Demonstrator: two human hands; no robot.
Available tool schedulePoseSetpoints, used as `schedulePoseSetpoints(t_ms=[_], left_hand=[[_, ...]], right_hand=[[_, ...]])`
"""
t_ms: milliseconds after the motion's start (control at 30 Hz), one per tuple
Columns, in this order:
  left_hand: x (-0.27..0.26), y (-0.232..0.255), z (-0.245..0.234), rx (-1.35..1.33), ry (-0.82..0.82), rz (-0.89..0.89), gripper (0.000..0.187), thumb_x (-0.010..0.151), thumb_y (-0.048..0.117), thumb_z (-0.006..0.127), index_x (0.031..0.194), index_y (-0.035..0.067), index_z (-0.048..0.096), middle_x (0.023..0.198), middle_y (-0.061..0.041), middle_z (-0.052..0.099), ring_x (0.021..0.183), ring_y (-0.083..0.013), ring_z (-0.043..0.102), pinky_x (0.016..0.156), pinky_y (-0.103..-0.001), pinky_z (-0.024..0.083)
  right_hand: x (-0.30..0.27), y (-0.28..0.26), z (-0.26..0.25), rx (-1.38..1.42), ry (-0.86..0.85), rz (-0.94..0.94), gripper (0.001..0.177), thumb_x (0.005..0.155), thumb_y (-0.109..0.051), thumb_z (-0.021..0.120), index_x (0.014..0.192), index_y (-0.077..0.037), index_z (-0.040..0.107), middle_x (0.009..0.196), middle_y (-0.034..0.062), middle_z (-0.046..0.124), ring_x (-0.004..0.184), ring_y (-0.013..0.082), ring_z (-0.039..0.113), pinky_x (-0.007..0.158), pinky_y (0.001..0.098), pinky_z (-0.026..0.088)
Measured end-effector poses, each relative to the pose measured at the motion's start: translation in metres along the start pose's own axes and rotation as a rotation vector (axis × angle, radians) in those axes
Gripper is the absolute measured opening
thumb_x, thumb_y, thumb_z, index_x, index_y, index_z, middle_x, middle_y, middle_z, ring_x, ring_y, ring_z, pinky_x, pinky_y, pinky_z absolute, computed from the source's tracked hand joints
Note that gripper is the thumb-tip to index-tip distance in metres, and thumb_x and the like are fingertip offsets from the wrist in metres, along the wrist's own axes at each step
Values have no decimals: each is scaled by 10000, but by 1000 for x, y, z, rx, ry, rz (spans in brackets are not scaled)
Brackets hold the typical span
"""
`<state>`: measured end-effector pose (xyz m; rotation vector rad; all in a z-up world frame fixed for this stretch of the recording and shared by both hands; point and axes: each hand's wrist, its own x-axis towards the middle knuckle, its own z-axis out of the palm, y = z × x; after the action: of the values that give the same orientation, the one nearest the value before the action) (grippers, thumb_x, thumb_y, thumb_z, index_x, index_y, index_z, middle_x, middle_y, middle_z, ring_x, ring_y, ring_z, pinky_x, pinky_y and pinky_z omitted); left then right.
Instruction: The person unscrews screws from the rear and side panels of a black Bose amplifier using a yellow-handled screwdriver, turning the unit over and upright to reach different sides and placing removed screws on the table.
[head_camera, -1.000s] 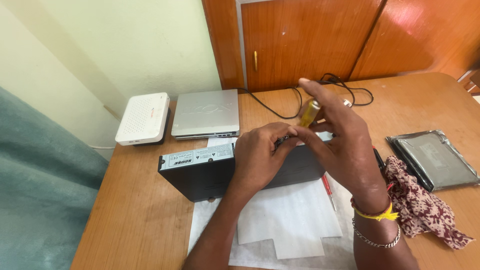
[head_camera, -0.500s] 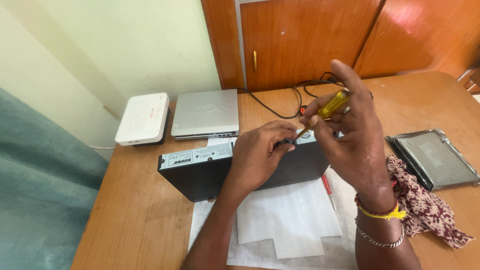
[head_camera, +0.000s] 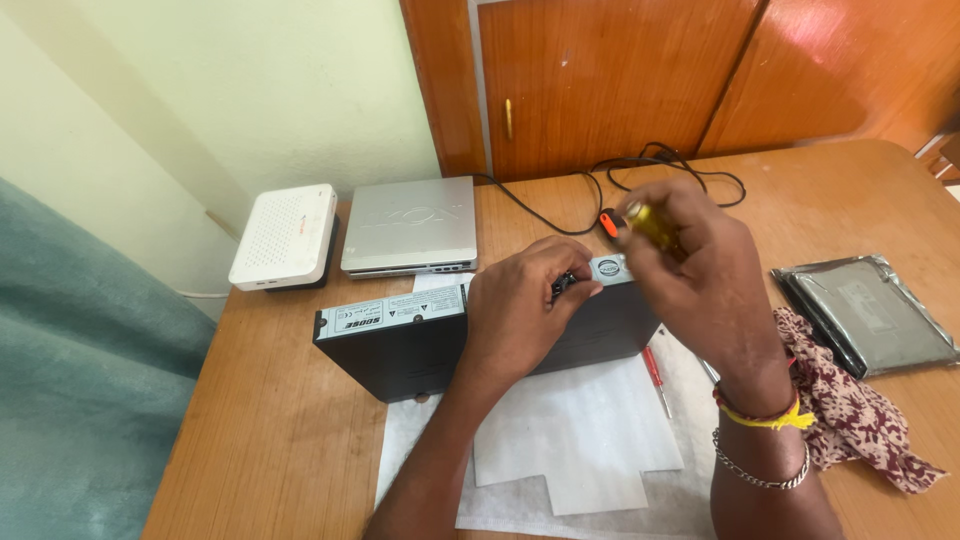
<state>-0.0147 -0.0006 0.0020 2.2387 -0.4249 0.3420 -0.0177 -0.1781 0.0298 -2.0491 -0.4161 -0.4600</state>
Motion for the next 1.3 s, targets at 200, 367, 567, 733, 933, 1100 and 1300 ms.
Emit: schedulePoseSetpoints(t_ms=[200,367,567,733,933,1100,1300], left_hand=[[-2,-5,1,-39,42,95,105,895,202,749,911,98,750,1035,42,771,833,-164,748,696,-324,555],[-1,-9,3,-38,37,79,89,907,195,712,914,117,753,1072,46,770,852,-168,760,727,-317,566],[-1,-10,0,-6,79,167,119,892,197,746,980,118,748,1099,-14,751,943,-243,738,788,-378,559],[-3,-21,3,-37,83,229,86,940,183,735,996,123,708,1098,-15,740,939,-237,737,758,-365,546],[-3,-24,4,2,93,292,152,973,197,757,1037,112,649,1014,-25,707,899,-241,713,757,-386,516],[-1,-24,-2,-46,42,301,230,943,213,772,1091,88,649,1051,-54,719,907,-266,705,801,-401,525],[4,-26,-9,37,-3,335,268,947,245,762,1130,74,668,1066,-78,747,1015,-305,708,869,-444,522]], right_hand=[[7,4,-5,-314,-167,-56,133,821,-191,777,926,-110,769,806,103,726,657,277,674,592,377,515],[7,11,-5,-371,-197,-175,142,796,-197,764,916,-122,774,825,94,733,744,329,679,628,426,515],[7,3,-8,-479,-266,2,158,863,-236,807,905,-92,759,793,134,710,690,317,682,626,422,517],[-7,-5,-28,-288,-239,-217,172,936,-86,775,1106,-89,750,984,90,746,793,196,723,721,308,547],[-13,-6,-19,-391,-650,-84,191,788,-147,798,979,-149,807,818,34,786,606,185,681,570,343,538],[-47,26,42,-406,-738,-254,184,706,-91,783,885,-126,810,790,82,765,693,259,715,653,403,543],[-85,79,108,-353,-547,-394,167,807,-150,758,967,-129,803,837,87,753,731,283,698,658,428,529]])
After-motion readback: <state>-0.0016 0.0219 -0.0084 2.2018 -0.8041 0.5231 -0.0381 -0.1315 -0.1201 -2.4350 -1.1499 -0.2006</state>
